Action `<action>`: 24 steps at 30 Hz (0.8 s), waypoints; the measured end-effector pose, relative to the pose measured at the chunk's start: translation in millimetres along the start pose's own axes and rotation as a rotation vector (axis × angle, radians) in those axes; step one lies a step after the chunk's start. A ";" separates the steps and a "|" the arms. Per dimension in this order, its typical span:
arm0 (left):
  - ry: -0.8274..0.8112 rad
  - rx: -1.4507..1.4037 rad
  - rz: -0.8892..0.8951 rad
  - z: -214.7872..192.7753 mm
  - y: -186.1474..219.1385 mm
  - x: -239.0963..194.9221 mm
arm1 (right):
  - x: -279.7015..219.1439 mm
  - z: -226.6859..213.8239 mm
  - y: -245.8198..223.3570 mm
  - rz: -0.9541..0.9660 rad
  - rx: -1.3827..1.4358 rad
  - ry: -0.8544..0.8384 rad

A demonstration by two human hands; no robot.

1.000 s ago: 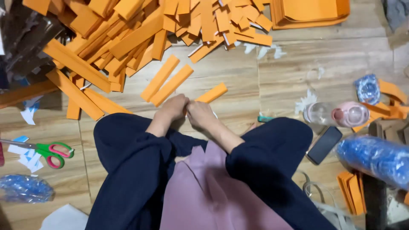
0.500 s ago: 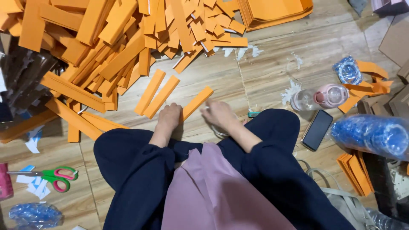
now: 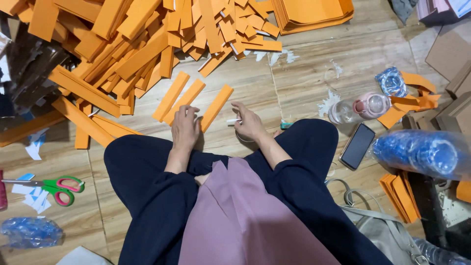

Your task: Applying double-sided tape to orange paper strips while sitting on the floor

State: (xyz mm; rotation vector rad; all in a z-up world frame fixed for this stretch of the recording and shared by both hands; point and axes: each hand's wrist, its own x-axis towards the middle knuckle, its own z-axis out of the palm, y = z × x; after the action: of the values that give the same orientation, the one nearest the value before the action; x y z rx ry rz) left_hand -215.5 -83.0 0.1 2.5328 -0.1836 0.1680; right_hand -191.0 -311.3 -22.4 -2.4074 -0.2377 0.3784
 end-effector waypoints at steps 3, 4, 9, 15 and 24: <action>0.083 -0.047 -0.055 3.8 -3.7 -0.7 | 2.3 4.6 12.5 0.006 0.018 0.035; 0.082 -0.047 -0.054 2.3 -2.6 -0.9 | 1.7 1.1 6.6 0.007 0.018 0.036; 0.155 -0.028 -0.061 -0.3 -2.0 0.0 | -8.9 -12.6 -16.5 -0.078 -0.270 0.104; 0.139 0.029 -0.062 10.6 -14.4 0.0 | -0.7 -16.9 -5.1 -0.035 0.082 0.347; 0.185 -0.102 -0.030 47.3 -35.2 -1.7 | 0.8 -56.9 10.7 0.064 0.497 0.599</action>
State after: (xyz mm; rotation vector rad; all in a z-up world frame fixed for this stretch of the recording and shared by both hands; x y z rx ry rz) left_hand -207.5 -80.9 -58.3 2.4013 -0.0783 0.3697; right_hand -170.6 -353.4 11.8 -1.9280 0.1858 -0.2424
